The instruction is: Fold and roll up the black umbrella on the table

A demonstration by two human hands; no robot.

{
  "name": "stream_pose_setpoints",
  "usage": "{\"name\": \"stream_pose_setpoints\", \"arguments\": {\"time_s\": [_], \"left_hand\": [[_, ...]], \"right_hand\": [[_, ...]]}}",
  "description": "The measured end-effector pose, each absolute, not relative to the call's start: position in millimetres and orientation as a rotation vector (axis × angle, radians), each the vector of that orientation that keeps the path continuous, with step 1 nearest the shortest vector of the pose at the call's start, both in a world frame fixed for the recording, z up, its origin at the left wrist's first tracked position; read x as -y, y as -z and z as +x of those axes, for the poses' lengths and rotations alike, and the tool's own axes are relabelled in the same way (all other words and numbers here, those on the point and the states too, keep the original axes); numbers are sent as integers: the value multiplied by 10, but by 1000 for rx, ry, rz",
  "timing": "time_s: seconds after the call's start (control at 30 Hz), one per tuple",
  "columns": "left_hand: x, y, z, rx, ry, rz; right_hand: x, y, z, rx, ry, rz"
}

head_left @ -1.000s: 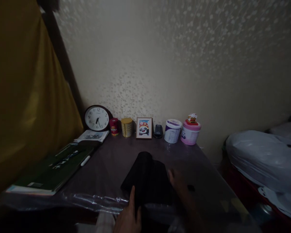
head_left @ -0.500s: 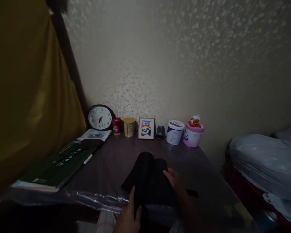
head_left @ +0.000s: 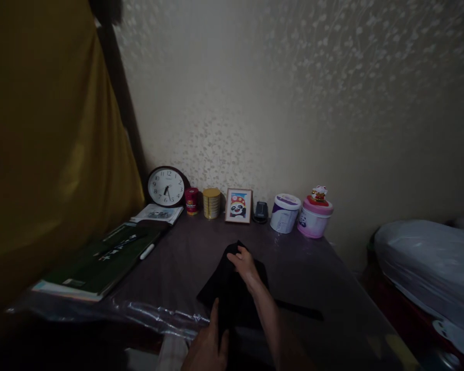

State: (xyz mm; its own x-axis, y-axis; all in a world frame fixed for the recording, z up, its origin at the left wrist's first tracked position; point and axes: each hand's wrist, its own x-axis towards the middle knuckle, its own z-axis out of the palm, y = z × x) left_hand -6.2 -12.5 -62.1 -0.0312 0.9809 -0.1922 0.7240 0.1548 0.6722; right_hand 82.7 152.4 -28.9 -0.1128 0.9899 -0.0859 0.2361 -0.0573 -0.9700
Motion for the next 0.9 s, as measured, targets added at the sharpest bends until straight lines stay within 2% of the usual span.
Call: {"name": "stream_pose_setpoints", "arguments": {"time_s": [0.3,0.5,0.63,0.73,0.9], "left_hand": [[203,454,-23,-1792,-684,1553],[176,382,-27,-1716,-599,1706],[146,449,-50,-1728,-588,1675],[136,523,-68,-1744,-594,1644],[118,666,-82,-1770,-578,1597]], "right_hand": [[-1641,449,678,1649,-1150,-1484],[-1574,378,607,1808,-977,-1519],[-1321,303,672,1988,-901,-1242],[-1059,340,854,2023,-724,-993],[-1034,587,1122,2088,-442,-940]]}}
